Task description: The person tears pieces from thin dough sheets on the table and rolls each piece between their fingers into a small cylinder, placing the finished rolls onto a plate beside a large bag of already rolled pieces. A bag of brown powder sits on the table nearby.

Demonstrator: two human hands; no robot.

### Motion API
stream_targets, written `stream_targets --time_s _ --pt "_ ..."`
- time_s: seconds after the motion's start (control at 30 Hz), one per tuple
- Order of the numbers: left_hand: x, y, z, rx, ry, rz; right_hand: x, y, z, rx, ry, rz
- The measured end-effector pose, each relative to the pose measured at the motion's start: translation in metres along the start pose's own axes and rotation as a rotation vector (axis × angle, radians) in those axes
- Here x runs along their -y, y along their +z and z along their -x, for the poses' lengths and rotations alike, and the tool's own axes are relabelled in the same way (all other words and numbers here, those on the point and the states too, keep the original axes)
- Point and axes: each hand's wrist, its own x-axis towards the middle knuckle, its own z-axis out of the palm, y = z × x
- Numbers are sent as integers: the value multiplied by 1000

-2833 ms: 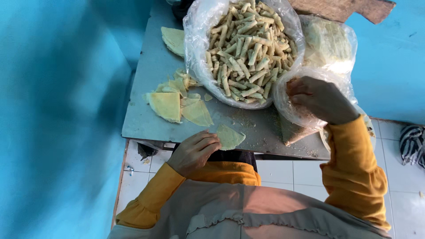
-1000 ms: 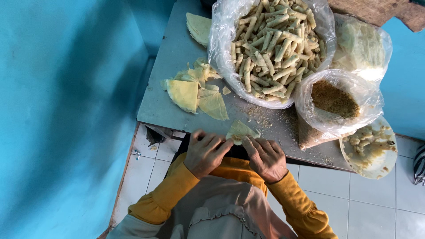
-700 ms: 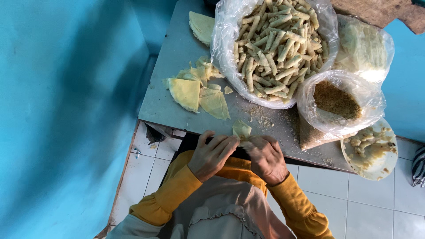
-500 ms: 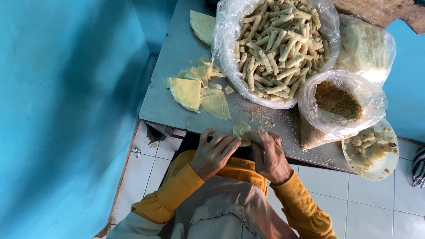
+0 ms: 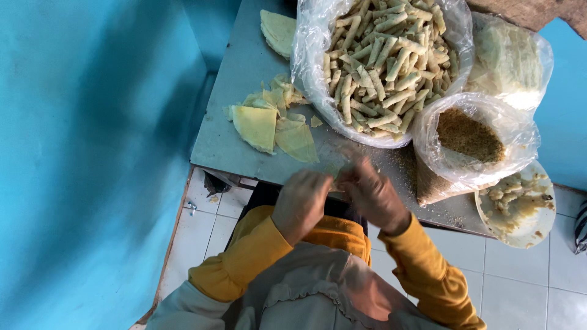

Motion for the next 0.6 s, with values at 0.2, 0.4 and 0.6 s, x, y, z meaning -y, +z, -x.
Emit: stream_targets --time_s 0.2,0.4,0.6 --pt "2 -7 9 -67 268 -236 21 9 17 -90 -265 540" --pt "14 4 -12 63 75 -68 12 3 7 -46 -289 424" --pt "35 -3 -33 235 -85 144 -8 -8 -21 109 116 132"
